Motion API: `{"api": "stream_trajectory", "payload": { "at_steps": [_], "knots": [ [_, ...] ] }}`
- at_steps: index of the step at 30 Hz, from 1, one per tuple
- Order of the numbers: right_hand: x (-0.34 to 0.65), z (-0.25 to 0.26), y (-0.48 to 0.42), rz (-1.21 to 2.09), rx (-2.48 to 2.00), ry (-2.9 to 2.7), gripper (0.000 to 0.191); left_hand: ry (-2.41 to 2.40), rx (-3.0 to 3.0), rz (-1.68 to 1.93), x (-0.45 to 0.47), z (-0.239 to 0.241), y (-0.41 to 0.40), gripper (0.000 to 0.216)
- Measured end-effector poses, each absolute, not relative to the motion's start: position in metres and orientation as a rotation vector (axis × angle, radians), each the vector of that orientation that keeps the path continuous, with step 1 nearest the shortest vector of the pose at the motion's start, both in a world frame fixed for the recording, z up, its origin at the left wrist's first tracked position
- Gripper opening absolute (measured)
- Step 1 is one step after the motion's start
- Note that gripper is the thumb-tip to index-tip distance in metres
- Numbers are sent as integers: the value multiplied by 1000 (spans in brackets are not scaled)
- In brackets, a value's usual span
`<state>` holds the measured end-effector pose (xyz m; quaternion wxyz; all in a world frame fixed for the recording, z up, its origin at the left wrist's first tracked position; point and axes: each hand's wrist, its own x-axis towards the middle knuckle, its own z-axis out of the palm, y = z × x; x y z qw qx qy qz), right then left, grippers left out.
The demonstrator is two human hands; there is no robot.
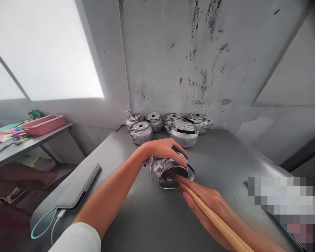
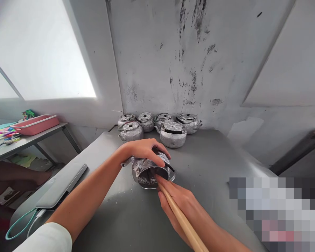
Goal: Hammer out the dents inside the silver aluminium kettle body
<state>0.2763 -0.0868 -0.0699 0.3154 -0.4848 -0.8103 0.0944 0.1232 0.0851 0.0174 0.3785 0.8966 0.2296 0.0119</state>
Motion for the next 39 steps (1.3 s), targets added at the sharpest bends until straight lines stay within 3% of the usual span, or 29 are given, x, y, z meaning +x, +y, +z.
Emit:
{"api": "stream_trajectory", "payload": {
  "at_steps": [28,39],
  "knots": [
    [281,-61,-89,485,-1243,-1969,41,571,2313,18,125,17,84,48],
    [283,-73,-90,168,-1276,-1992,35,498,2404,-20,125,16,85,52]
  ]
}}
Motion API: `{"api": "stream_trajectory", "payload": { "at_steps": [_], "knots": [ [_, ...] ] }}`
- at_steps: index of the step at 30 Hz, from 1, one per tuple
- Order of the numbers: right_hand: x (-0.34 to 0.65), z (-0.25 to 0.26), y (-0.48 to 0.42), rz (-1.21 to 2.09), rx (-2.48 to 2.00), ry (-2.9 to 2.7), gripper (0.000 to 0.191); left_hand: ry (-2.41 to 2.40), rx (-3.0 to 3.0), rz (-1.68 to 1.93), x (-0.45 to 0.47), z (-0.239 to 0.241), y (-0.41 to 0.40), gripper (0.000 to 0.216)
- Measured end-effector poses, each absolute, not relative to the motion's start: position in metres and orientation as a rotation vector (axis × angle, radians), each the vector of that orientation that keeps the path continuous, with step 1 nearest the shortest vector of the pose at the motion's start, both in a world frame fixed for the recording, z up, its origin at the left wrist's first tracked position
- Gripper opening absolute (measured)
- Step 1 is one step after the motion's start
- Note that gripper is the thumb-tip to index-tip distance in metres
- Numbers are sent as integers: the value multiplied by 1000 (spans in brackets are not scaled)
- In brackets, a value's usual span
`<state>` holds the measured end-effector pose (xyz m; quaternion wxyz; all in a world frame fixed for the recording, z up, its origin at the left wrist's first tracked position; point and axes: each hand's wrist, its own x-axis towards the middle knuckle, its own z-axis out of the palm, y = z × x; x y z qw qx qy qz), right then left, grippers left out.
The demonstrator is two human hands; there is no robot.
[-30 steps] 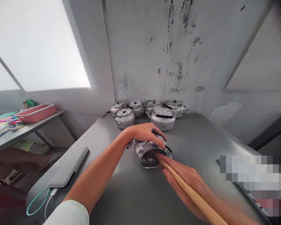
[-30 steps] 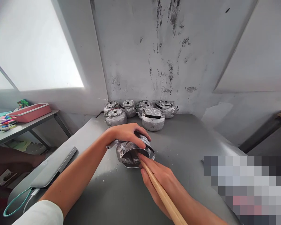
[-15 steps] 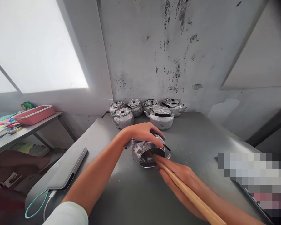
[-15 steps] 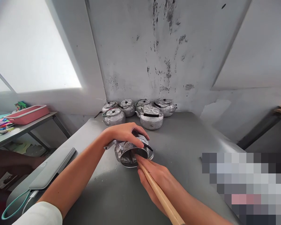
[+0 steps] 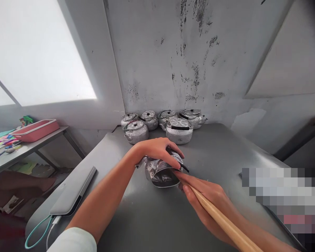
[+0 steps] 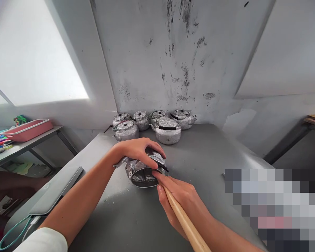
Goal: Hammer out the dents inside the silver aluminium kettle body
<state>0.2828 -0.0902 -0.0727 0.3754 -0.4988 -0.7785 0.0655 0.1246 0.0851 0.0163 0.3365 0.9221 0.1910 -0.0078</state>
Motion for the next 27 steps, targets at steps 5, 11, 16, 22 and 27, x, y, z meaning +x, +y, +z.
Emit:
{"api": "stream_trajectory", "payload": {
  "at_steps": [5,11,16,22,27],
  "knots": [
    [280,-71,-87,111,-1169,-2107,34,510,2404,-19,126,16,83,50],
    [279,-70,-87,277,-1187,-2168,36,517,2433,-33,128,19,80,52],
    [278,-70,-87,356,-1225,-2159,36,526,2438,-35,127,19,79,50],
    [278,-70,-88,398,-1265,-2128,36,558,2434,-40,128,20,80,48],
    [274,-73,-91,331,-1304,-2185,35,567,2427,-18,128,20,79,47]
  ]
}}
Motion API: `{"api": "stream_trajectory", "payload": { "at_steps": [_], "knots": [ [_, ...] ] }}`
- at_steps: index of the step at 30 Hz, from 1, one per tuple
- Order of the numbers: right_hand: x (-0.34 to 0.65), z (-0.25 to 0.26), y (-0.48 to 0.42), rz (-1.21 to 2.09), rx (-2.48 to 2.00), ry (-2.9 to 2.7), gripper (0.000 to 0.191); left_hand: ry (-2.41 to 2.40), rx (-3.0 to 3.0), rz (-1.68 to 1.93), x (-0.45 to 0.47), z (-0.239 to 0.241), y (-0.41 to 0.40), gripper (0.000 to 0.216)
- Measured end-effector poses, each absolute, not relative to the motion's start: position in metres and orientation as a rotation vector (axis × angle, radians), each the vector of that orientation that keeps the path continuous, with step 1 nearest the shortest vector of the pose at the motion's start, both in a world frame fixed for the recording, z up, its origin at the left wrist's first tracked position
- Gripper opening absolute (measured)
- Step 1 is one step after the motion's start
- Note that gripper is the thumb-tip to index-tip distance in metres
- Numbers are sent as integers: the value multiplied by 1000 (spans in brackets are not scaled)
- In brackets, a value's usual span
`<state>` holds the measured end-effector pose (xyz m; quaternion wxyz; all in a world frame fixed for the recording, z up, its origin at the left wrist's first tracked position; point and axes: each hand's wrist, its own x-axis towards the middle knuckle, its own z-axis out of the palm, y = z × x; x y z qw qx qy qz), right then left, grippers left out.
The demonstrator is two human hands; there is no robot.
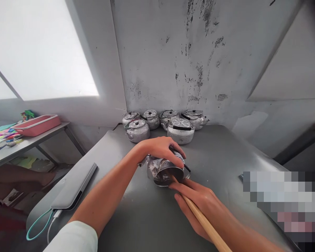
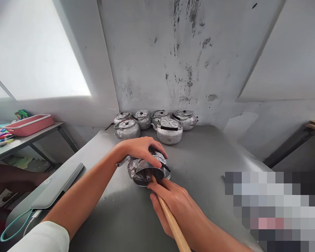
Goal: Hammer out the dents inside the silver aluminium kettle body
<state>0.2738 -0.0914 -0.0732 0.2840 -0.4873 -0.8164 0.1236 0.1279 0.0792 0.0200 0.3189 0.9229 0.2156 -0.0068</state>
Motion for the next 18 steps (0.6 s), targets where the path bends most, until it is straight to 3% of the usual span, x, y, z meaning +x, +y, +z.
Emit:
{"api": "stream_trajectory", "payload": {
  "at_steps": [14,18],
  "knots": [
    [272,-84,-87,27,-1161,-2123,45,552,2370,-14,127,17,84,49],
    [271,-80,-88,87,-1211,-2147,43,541,2363,-7,126,18,84,47]
  ]
}}
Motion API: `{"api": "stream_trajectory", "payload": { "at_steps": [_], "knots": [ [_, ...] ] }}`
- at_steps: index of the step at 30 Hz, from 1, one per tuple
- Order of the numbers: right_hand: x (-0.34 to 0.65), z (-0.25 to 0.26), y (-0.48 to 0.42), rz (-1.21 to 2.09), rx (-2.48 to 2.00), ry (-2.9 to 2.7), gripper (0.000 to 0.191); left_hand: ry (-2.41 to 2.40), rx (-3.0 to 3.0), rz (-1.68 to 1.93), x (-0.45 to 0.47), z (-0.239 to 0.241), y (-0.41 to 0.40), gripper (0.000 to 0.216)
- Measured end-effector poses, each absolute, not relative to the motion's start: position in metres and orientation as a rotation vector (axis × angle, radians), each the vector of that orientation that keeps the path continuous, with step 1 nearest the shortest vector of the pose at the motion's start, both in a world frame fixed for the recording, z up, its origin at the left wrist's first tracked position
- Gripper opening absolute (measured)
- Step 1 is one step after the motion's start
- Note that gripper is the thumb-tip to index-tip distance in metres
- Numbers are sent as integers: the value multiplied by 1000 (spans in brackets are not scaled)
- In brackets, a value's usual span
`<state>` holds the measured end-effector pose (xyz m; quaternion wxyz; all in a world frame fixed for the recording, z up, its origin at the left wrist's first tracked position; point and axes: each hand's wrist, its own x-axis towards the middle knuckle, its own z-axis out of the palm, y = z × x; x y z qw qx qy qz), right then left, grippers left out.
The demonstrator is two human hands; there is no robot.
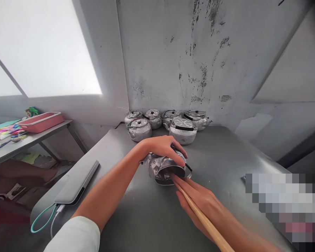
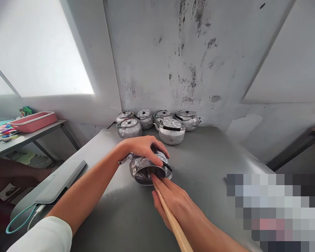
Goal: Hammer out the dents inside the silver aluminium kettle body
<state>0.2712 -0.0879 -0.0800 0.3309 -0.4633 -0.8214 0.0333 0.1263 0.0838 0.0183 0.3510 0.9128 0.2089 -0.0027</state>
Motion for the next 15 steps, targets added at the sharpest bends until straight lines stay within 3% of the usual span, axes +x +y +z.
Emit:
{"api": "stream_trajectory", "payload": {
  "at_steps": [15],
  "knots": [
    [276,-75,-87,215,-1355,-2096,41,564,2341,-11,125,19,85,49]
  ]
}}
